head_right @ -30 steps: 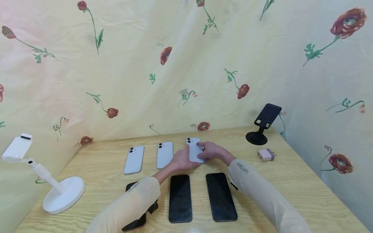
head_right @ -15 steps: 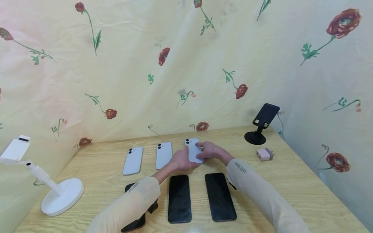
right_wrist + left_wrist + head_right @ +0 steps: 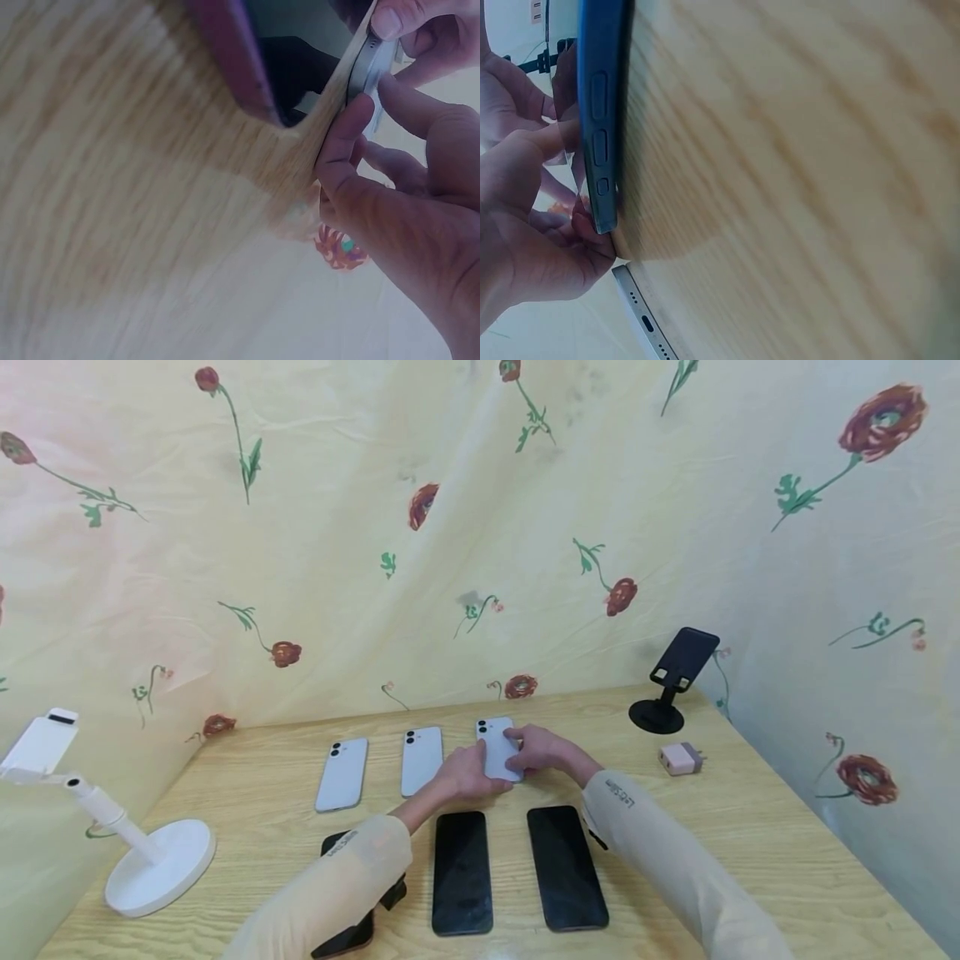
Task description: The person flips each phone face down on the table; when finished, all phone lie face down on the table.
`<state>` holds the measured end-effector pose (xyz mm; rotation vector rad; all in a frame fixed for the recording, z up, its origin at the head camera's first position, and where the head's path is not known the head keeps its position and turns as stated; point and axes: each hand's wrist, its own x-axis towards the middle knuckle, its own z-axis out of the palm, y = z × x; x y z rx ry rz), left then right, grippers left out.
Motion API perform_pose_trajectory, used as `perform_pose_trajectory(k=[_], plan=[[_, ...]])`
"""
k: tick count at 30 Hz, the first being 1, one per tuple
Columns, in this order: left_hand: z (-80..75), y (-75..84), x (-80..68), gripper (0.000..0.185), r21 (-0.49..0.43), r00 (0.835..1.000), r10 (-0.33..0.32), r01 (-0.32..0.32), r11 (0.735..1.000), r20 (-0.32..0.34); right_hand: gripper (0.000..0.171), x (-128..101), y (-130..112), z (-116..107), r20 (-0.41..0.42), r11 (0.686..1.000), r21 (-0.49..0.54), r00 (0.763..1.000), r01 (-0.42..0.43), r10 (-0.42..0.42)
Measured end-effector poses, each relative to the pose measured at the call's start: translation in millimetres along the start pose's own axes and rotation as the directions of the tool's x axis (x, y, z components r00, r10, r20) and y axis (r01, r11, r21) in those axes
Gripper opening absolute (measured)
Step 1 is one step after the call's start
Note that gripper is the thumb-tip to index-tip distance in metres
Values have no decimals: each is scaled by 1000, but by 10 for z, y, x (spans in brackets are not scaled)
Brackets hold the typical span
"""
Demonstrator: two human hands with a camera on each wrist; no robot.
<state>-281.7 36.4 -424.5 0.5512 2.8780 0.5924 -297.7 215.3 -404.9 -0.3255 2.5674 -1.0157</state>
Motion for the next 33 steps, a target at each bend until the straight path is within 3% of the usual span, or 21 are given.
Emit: perform_pose_trajectory(k=[5, 9, 15, 19, 26, 33], plan=[[-12, -31, -31, 92, -55, 1000, -2, 3, 998, 21, 63, 6, 100, -40, 24, 992, 116, 999, 43, -46], [-35, -64, -83, 90, -122, 1000, 0, 3, 993, 23, 60, 6, 152, -68, 34, 987, 150, 997, 65, -71], [-124, -120, -261, 79, -130, 998, 66, -68, 989, -15, 57, -35, 165, -112, 47, 983, 165, 995, 84, -93], [-246, -221, -517, 77, -156, 994, 101, -108, 982, -48, 56, -76, 134, -152, 38, 984, 137, 992, 114, -120], [-504, -546, -1057, 70, -227, 984, 143, -163, 960, -102, 57, -203, 15, -146, 3, 978, 37, 979, 203, -203], [-674, -851, -1572, 73, -145, 990, 103, -116, 983, -92, 53, -326, -135, 2, -10, 960, 63, 962, 273, -273]])
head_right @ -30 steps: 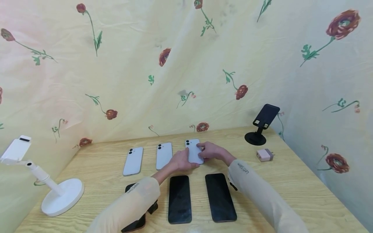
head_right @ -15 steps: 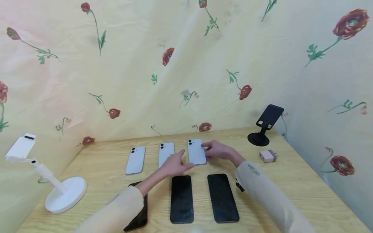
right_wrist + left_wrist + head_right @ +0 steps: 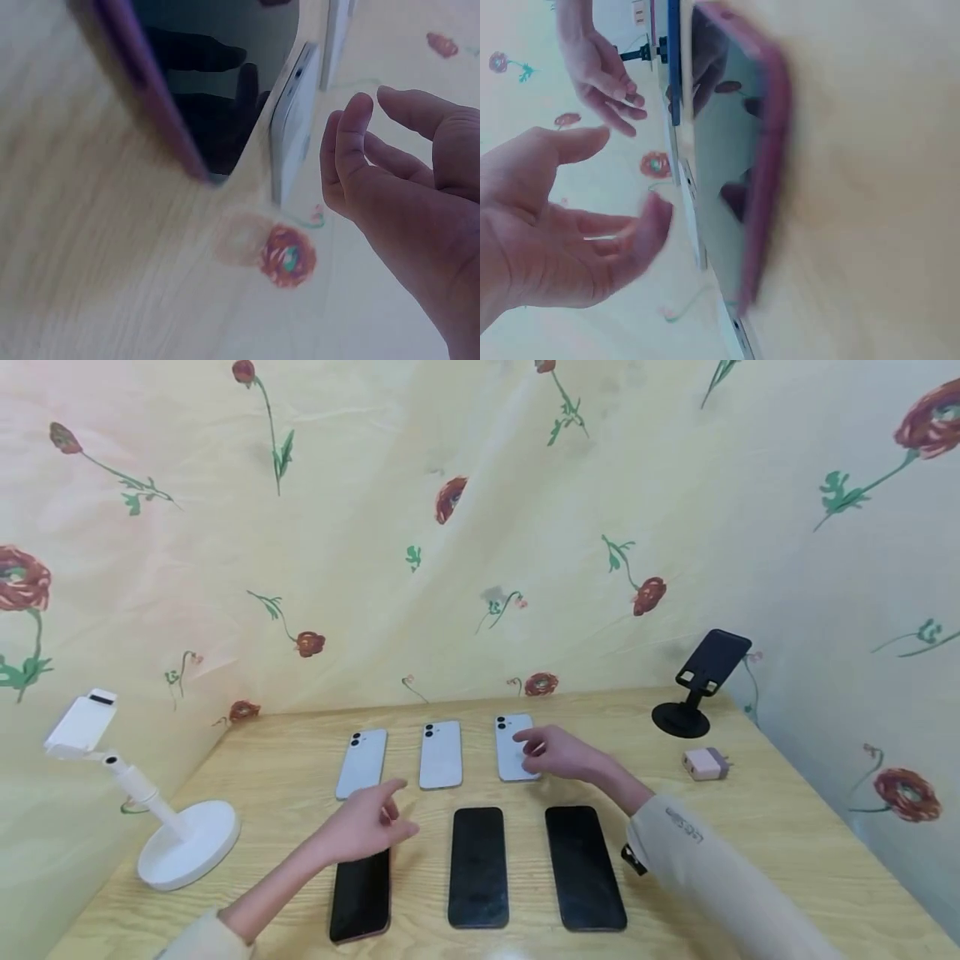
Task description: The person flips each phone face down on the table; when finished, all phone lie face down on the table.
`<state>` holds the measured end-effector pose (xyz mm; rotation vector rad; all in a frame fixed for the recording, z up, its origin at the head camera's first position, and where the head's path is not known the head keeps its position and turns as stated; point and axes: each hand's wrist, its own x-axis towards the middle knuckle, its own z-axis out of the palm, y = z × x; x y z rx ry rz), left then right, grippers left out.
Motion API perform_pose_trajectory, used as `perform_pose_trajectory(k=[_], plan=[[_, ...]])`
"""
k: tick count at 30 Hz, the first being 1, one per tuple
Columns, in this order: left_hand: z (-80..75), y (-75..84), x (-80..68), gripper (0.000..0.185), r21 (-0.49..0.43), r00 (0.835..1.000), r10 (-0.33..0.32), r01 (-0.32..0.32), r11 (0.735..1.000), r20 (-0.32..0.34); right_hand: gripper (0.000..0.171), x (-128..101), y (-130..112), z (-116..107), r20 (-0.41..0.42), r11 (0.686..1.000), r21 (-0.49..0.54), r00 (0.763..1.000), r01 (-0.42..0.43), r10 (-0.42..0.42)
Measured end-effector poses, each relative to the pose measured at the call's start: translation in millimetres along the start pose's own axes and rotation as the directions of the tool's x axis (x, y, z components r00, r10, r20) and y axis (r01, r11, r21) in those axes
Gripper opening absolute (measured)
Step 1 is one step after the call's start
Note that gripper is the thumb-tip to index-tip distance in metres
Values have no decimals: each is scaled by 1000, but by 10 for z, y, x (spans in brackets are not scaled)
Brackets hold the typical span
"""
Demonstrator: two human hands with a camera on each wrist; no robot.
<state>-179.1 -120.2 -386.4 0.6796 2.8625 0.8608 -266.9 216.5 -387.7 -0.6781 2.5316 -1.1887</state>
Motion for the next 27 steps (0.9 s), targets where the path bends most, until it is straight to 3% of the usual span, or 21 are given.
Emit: perform_pose_trajectory(k=[6, 13, 18, 23, 27], plan=[[-48, -97, -363, 93, 57, 993, -82, 78, 995, 84, 50, -67, -132, 181, 15, 998, 15, 998, 66, -66], [-104, -191, -663, 106, 18, 977, -121, 120, 993, 176, 53, -106, -294, 410, 96, 994, 61, 990, 95, -101], [-129, -281, -780, 109, 3, 967, -135, 137, 991, 215, 48, -110, -462, 569, 132, 990, 52, 981, 133, -139], [-109, -329, -851, 113, -10, 967, -131, 136, 991, 219, 44, -59, -568, 699, 140, 982, 33, 972, 184, -187], [-59, -318, -887, 117, 2, 973, -110, 111, 994, 201, 46, 6, -619, 806, 149, 983, 61, 972, 173, -180]])
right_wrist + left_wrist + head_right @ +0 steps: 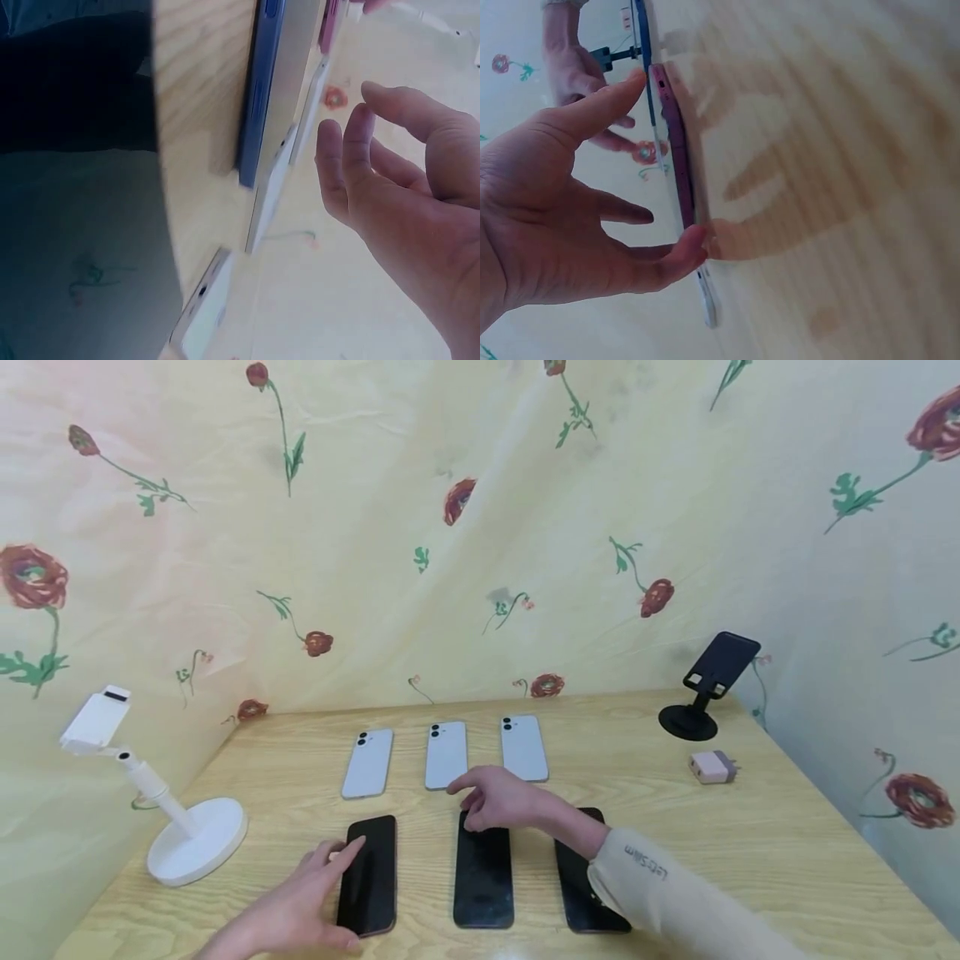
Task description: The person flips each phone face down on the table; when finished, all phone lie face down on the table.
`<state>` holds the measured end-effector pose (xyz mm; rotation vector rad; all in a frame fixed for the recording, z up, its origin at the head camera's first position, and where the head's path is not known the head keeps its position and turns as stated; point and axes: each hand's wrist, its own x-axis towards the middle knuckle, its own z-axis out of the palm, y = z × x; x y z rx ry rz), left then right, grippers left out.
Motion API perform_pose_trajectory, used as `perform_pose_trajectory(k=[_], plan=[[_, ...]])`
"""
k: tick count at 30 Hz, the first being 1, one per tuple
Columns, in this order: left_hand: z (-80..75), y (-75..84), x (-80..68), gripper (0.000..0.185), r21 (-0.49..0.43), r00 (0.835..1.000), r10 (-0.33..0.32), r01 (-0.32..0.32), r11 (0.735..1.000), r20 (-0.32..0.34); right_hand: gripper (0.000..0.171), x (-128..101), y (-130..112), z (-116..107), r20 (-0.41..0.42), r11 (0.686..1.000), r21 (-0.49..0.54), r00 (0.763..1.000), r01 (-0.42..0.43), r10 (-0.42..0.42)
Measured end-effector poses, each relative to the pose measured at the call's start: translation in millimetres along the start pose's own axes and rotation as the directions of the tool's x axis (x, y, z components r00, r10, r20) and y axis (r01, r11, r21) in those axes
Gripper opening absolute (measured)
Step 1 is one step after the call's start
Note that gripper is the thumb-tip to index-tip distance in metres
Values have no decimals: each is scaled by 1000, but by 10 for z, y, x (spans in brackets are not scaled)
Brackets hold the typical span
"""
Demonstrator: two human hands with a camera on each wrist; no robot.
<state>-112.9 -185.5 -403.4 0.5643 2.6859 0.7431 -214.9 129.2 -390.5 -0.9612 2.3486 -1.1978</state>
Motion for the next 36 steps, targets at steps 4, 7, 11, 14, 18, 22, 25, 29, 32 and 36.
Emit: perform_pose_trajectory(k=[4, 7, 11, 14, 18, 22, 25, 29, 32, 36], plan=[[65, 12, -4, 118, 20, 1000, 2, -1, 1000, -29, 49, 116, -28, 127, 12, 1000, 24, 1000, 4, -5], [105, 19, -1, 116, 24, 999, 2, -1, 1000, -42, 52, 204, -41, 224, 26, 999, 29, 999, 25, -26], [139, 28, 2, 113, 45, 998, 14, -11, 999, -60, 55, 305, -80, 329, 46, 998, 60, 998, 30, -32], [145, 29, 8, 111, 63, 998, 21, -17, 998, -63, 58, 364, -113, 394, 56, 997, 76, 998, 24, -28], [148, 20, 19, 107, 78, 998, 23, -19, 997, -53, 61, 431, -127, 473, 61, 998, 51, 998, 30, -33], [160, 13, 21, 104, 78, 998, 32, -27, 997, -58, 63, 475, -125, 532, 69, 999, 16, 997, 30, -32], [173, 3, 28, 103, 67, 998, 31, -27, 997, -58, 65, 484, -121, 557, 78, 999, 6, 996, 41, -41], [180, -14, 32, 100, 63, 998, 29, -25, 998, -53, 70, 499, -107, 596, 93, 996, -4, 992, 86, -85], [177, -19, 29, 99, 66, 998, 35, -32, 997, -53, 76, 516, -107, 634, 92, 995, -14, 991, 100, -98], [169, -19, 30, 97, 57, 999, 23, -21, 998, -39, 83, 542, -128, 686, 94, 990, -90, 990, 113, -105]])
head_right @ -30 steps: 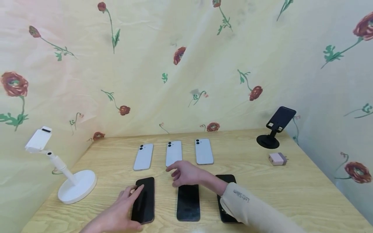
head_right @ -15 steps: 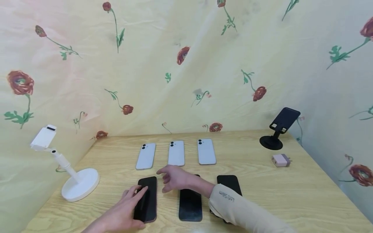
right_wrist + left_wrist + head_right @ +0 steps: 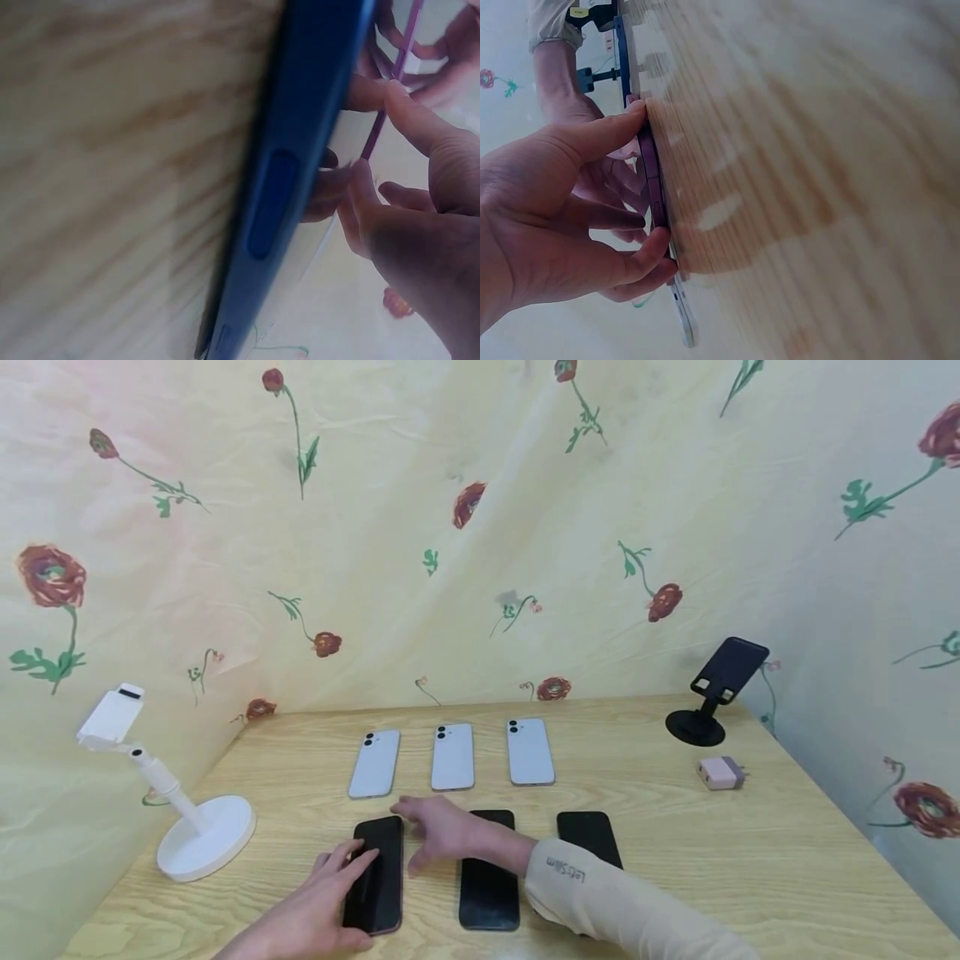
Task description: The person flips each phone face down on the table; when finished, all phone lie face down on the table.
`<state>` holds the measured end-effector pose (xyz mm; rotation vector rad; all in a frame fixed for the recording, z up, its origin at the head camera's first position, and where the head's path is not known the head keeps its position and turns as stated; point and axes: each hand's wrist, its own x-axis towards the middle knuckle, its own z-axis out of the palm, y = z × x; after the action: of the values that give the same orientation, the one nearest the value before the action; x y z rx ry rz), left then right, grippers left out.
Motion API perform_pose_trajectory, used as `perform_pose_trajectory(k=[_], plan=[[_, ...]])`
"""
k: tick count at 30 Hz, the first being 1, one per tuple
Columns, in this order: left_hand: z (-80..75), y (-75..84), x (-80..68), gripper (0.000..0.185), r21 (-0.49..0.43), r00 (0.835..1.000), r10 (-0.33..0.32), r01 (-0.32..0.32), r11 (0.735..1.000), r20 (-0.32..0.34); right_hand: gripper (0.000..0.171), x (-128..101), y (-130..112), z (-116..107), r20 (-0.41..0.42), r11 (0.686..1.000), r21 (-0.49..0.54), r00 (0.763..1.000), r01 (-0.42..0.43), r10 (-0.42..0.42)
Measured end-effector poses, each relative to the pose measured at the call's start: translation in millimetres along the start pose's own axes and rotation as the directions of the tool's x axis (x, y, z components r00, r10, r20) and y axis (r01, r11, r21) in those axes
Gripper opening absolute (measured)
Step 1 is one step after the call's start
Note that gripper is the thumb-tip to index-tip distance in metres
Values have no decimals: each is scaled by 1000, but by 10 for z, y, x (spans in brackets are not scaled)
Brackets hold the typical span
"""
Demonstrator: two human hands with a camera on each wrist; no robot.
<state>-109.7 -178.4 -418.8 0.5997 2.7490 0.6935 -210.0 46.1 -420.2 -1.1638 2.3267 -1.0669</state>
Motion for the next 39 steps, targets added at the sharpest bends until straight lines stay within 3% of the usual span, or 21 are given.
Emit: perform_pose_trajectory(k=[4, 13, 20, 39], plan=[[-10, 4, 7, 95, -15, 1000, -18, 18, 1000, 19, 85, 17, -17, 27, 21, 995, -98, 1000, 11, -9], [-21, -1, 13, 92, -27, 999, -17, 18, 999, 31, 79, 49, -9, 48, 37, 975, -212, 997, 70, -64], [-28, -7, 23, 89, -28, 999, -14, 15, 999, 42, 79, 40, -34, 58, 28, 955, -297, 1000, 17, -9], [-8, 5, 7, 81, -17, 999, 42, -42, 999, 9, 79, 49, -82, 110, -19, 913, -408, 1000, 2, -10]])
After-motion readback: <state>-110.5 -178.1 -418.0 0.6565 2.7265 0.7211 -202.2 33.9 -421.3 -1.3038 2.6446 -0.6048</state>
